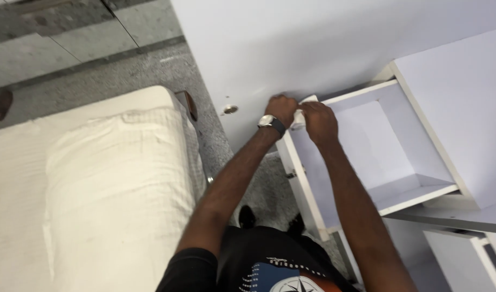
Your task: The person cleans the interior of a white cabinet drawer using a white cloth. They wipe the bottom, sides, and front panel of the drawer, then close it. They repeat this process for a second drawer below the first one.
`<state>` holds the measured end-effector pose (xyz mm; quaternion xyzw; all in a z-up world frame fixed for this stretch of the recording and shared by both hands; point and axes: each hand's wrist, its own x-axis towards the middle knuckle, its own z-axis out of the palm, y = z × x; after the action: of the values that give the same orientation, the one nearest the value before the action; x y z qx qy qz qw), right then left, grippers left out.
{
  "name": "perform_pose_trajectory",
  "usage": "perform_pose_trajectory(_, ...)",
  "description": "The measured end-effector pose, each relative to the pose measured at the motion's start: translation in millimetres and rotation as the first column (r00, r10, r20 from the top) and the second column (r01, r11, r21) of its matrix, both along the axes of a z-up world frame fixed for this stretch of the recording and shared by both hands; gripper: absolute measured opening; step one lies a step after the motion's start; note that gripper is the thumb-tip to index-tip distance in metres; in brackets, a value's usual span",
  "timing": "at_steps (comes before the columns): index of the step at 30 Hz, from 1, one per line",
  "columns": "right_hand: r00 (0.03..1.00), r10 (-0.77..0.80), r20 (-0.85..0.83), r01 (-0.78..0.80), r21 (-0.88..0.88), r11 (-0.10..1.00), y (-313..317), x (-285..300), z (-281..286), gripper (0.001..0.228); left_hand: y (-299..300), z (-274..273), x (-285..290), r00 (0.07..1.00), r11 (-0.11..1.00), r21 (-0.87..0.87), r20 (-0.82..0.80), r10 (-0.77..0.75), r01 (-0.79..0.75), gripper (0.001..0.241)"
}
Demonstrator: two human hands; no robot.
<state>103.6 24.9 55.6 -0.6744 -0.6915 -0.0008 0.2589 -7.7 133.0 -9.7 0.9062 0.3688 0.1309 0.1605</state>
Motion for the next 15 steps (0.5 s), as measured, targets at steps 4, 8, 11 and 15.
perform_pose_trajectory(4, 1.000, -0.023, 0.011, 0.023, -0.017, 1.000, -6, -14, -7, 0.019, -3, 15, -22, 1.000, 0.998, -0.069, 0.024, -0.014, 0.016, 0.016)
perform_pose_trajectory(8, 0.991, -0.114, -0.065, 0.100, -0.186, 0.977, 11, -30, 11, 0.018, 9, 36, -43, 0.990, 0.993, -0.117, 0.143, 0.013, 0.004, 0.016)
perform_pose_trajectory(11, 0.963, -0.248, -0.105, 0.184, -0.415, 0.891, 11, -46, 20, 0.020, 8, 34, -64, 0.940, 0.975, -0.220, 0.336, 0.060, 0.017, 0.016)
perform_pose_trajectory(15, 0.968, -0.239, -0.079, 0.182, -0.434, 0.882, 11, -64, 9, 0.018, 13, 18, -86, 0.924, 0.988, -0.151, 0.375, 0.071, -0.015, 0.033)
